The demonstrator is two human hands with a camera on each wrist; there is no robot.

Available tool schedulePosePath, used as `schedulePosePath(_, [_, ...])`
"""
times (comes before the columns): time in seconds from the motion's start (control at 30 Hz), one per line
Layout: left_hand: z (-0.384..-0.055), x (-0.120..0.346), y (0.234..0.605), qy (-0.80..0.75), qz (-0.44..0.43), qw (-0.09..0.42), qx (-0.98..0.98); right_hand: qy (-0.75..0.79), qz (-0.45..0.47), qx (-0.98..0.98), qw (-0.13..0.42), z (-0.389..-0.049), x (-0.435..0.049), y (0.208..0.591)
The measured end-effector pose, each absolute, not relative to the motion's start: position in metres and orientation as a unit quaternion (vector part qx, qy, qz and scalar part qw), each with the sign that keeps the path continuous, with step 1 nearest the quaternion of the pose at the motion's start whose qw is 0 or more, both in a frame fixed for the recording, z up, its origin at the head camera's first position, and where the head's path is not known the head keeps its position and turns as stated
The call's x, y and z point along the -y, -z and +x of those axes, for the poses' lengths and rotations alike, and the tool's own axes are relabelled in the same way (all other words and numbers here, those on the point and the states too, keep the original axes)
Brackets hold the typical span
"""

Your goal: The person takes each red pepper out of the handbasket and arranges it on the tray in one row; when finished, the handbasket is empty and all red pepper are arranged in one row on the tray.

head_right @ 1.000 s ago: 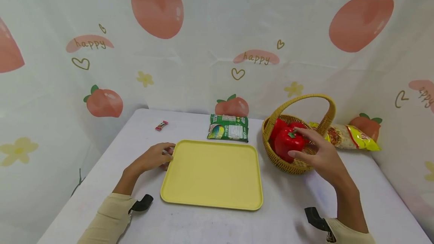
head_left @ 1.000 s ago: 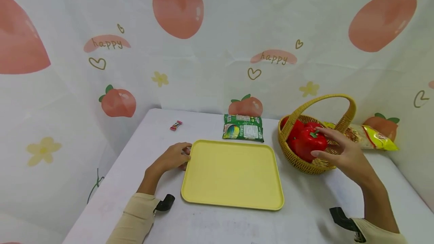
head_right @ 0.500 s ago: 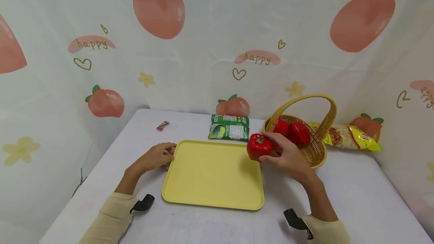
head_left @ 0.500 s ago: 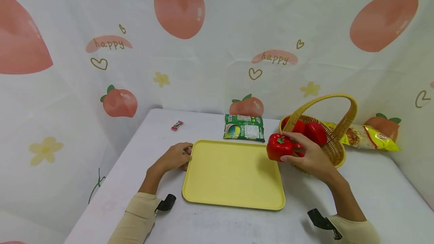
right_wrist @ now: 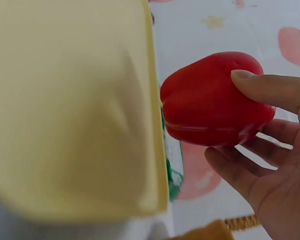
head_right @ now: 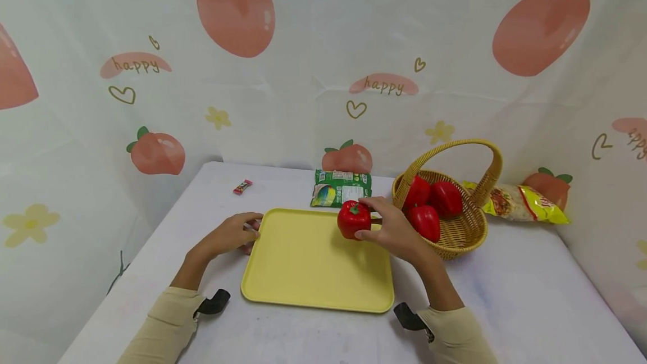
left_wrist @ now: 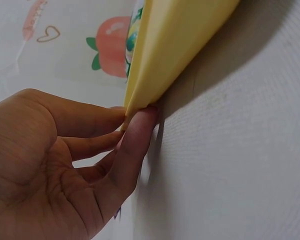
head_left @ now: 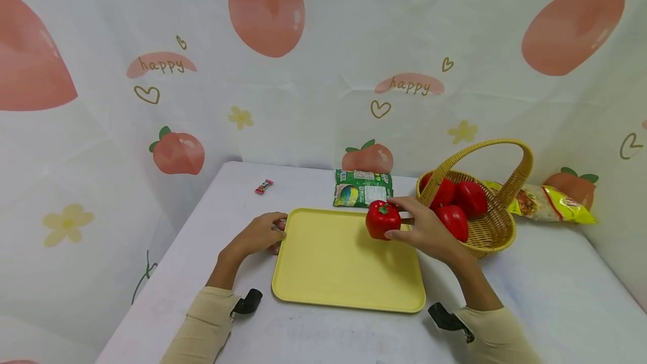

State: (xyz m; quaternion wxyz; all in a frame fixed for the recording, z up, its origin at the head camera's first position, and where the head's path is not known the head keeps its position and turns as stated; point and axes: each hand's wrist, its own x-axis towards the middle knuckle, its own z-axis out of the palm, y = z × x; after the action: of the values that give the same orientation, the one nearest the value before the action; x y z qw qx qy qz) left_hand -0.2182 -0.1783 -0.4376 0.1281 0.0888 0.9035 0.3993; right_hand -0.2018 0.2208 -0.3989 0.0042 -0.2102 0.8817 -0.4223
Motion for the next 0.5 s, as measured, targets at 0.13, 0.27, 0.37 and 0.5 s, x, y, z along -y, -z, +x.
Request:
schedulePosePath(0.13, [-0.219,0.180,0.438,-0.391,0.093,0.126,-0.907,0.432,-0.226,-0.873,0.021,-0.208,-0.206,0.401])
schedulePosePath(0.27, [-0.219,0.180,0.437,-0.394,0.094,0.130,-0.905,0.441,-0.244,-0.863,0.031,-0.212,-0.189,0.402])
schedulePosePath(0.37, [-0.218,0.180,0.436,-0.396,0.092,0.132,-0.904,0.451,-0.254,-0.855,0.035,-0.214,-0.176,0.403])
schedulePosePath(0.5, [-0.218,0.181,0.437,-0.392,0.092,0.130,-0.906,0.466,-0.264,-0.843,0.043,-0.216,-0.159,0.407])
